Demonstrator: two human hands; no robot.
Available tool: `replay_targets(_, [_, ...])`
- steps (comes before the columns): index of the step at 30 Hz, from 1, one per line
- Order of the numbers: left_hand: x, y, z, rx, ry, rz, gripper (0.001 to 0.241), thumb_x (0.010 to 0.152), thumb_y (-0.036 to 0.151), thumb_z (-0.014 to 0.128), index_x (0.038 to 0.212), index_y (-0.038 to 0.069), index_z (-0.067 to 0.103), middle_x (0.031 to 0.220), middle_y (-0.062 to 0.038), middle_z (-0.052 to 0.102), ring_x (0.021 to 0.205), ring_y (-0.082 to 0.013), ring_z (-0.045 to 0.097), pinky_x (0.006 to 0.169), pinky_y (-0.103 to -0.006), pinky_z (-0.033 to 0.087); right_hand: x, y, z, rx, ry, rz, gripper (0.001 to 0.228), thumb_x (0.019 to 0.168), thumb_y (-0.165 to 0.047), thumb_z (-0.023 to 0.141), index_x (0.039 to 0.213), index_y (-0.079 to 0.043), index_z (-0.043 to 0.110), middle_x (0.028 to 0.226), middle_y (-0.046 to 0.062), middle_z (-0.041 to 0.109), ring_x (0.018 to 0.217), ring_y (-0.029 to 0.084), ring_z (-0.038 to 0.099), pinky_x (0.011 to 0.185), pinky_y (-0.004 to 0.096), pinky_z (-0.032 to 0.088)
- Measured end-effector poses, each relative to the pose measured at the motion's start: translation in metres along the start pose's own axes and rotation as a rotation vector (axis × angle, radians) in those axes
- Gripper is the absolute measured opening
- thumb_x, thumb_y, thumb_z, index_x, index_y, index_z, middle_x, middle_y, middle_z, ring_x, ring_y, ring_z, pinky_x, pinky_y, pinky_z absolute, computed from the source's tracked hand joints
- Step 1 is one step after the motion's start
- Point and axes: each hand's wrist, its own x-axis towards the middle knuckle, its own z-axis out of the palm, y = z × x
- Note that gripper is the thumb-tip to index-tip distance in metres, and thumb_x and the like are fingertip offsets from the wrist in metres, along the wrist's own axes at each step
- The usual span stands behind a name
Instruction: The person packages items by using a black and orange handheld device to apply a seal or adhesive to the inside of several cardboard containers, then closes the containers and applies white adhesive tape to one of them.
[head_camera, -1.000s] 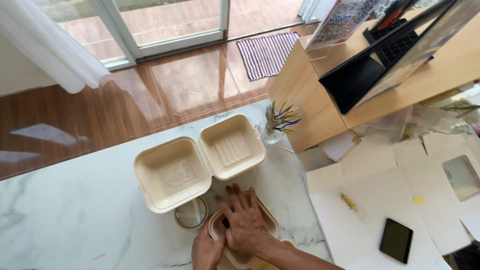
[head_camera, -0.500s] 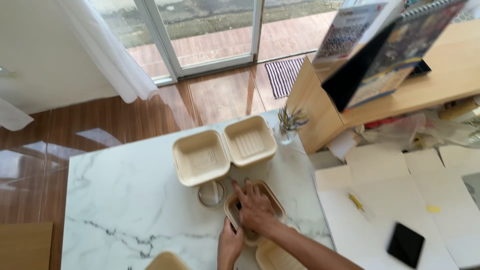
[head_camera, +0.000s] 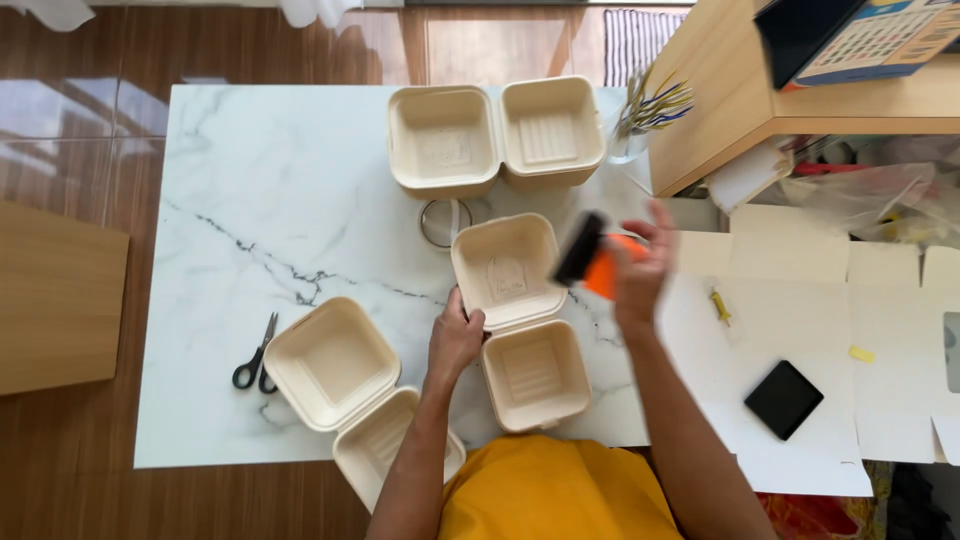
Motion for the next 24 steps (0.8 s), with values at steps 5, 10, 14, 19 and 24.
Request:
replay_targets(5, [0.012,0.03,-0.029,-0.111,-0.008,0.03,0.033,0.096,0.018,0.056,0.125,0.004,0.062,0.073,-0.016,0.071,0.06,-0.0201,0.067,0.054,-0.0363,0.053,-0.013,0.006,-0.089,0.685,0.034,0.336,0.046,0.102,-0.015,0.053,0.146,0.0,0.051,0.13,0.011,0.068,0.12,0.021,0.067,0.105,0.037,0.056])
replay_targets(10, [0.065,0.051,-0.021,-0.817,-0.011,0.156,0.03,0.104,0.022,0.055,0.123,-0.002,0.056,0.088,-0.012,0.072,0.067,-0.0199,0.07,0.057,-0.0334,0.06,-0.067,0.066,-0.098,0.594,0.079,0.566,0.041,0.099,-0.015,0.053,0.137,0.0,0.054,0.122,0.011,0.068,0.111,0.021,0.068,0.098,0.035,0.056])
replay_targets(14, [0.103,0.08,0.007,-1.049,0.021,0.182,0.031,0.104,0.022,0.051,0.125,-0.001,0.051,0.099,-0.012,0.072,0.081,-0.0212,0.073,0.069,-0.0355,0.065,-0.104,0.096,-0.08,0.55,0.055,0.649,0.042,0.098,-0.012,0.058,0.138,-0.001,0.055,0.113,0.01,0.067,0.102,0.019,0.067,0.091,0.034,0.056])
replay_targets(19, [0.113,0.094,0.039,-1.145,-0.168,-0.023,0.045,0.107,0.017,0.051,0.141,-0.009,0.04,0.113,-0.011,0.072,0.103,-0.0214,0.076,0.086,-0.0357,0.064,-0.116,0.09,-0.072,0.47,0.036,0.758,0.046,0.094,-0.011,0.06,0.139,-0.003,0.056,0.11,0.006,0.067,0.1,0.014,0.066,0.088,0.029,0.057])
replay_targets(24, [0.078,0.086,0.042,-0.623,-0.33,0.113,0.053,0.103,0.025,0.054,0.15,0.002,0.046,0.11,-0.009,0.076,0.089,-0.0175,0.075,0.075,-0.0282,0.059,-0.115,0.1,-0.082,0.495,-0.009,0.747,0.047,0.094,-0.011,0.06,0.141,-0.004,0.055,0.112,0.007,0.068,0.101,0.014,0.066,0.088,0.03,0.057])
